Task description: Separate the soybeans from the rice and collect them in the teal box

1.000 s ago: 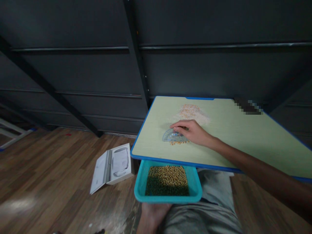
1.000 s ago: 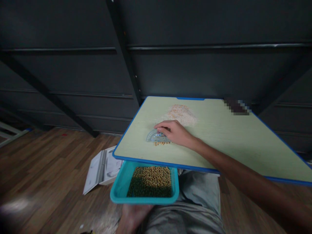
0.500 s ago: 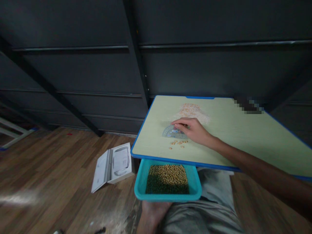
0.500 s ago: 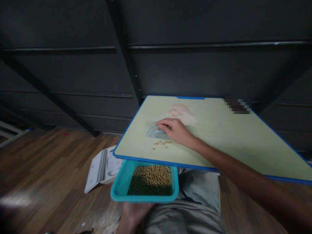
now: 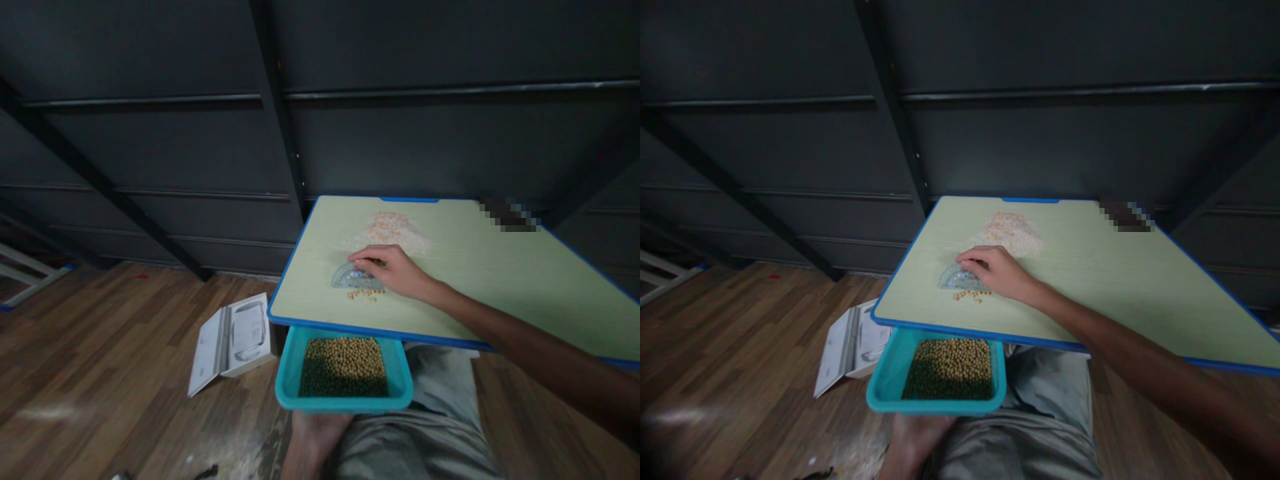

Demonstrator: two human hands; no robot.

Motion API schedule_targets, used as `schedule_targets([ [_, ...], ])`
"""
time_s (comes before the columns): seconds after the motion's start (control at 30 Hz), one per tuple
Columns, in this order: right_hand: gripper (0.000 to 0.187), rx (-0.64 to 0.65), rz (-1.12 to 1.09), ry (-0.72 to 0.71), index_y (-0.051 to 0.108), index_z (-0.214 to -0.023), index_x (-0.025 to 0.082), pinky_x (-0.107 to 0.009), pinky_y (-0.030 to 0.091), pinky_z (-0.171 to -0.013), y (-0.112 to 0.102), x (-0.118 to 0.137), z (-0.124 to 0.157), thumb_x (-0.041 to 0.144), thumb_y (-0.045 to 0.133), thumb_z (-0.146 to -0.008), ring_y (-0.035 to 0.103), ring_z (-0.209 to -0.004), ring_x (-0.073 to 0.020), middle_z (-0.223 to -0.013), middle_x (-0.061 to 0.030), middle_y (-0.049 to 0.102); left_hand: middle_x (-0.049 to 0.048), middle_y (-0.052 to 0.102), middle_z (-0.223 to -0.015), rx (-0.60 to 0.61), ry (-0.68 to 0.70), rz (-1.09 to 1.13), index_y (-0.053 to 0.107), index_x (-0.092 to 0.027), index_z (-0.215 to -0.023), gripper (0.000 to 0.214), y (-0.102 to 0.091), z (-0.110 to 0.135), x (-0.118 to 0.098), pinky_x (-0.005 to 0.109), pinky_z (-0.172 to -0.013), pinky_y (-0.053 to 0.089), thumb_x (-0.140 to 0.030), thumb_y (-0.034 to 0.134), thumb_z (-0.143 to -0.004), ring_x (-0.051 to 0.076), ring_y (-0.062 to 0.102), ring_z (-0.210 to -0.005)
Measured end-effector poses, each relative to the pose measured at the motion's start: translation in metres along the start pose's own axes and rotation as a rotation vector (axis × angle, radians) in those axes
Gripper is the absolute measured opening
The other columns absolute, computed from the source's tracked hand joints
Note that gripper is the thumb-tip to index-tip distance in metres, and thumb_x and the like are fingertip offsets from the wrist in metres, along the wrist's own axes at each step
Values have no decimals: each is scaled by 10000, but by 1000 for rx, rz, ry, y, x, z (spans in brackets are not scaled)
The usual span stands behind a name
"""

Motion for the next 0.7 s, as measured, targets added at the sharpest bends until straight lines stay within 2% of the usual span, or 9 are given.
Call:
schedule_targets([
  [0.17,219,21,-22,-5,801,-1119,216,-363,556,-875,3,1,1,257,615,-1011,730,-961,-198,-1080,-83,806,26,803,-1249,-52,-12,5,701,-322,-1323,391,3,1,0,535,-1213,397,-312,416,-1054,265,688,-1246],
  [0.33,222,50,-21,-15,802,-1125,218,-341,557,-840,7,5,3,242,611,-1013,735,-924,-184,-1062,-78,809,36,823,-1193,-81,-2,7,689,-308,-1342,395,3,-2,1,532,-1176,439,-333,437,-1039,267,726,-1172],
  [0.53,190,91,-7,-101,816,-1078,199,-323,561,-815,11,18,6,246,657,-987,742,-871,-172,-1023,-78,822,53,816,-1209,-100,-6,44,688,-287,-1347,398,10,-4,4,538,-1170,441,-328,436,-1041,272,745,-1109],
  [0.7,186,214,-106,-98,826,-1040,180,-264,562,-639,20,25,12,291,706,-951,711,-633,-128,-822,-49,810,59,842,-1109,-152,-19,48,719,-265,-1303,373,25,-6,7,549,-1161,447,-313,462,-1038,271,758,-1057],
])
Point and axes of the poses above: each hand's wrist, its own z-axis away from the middle knuckle, its own y-axis out of the palm, x = y × z, the point moved 9 cm from there along -z, towards the middle knuckle
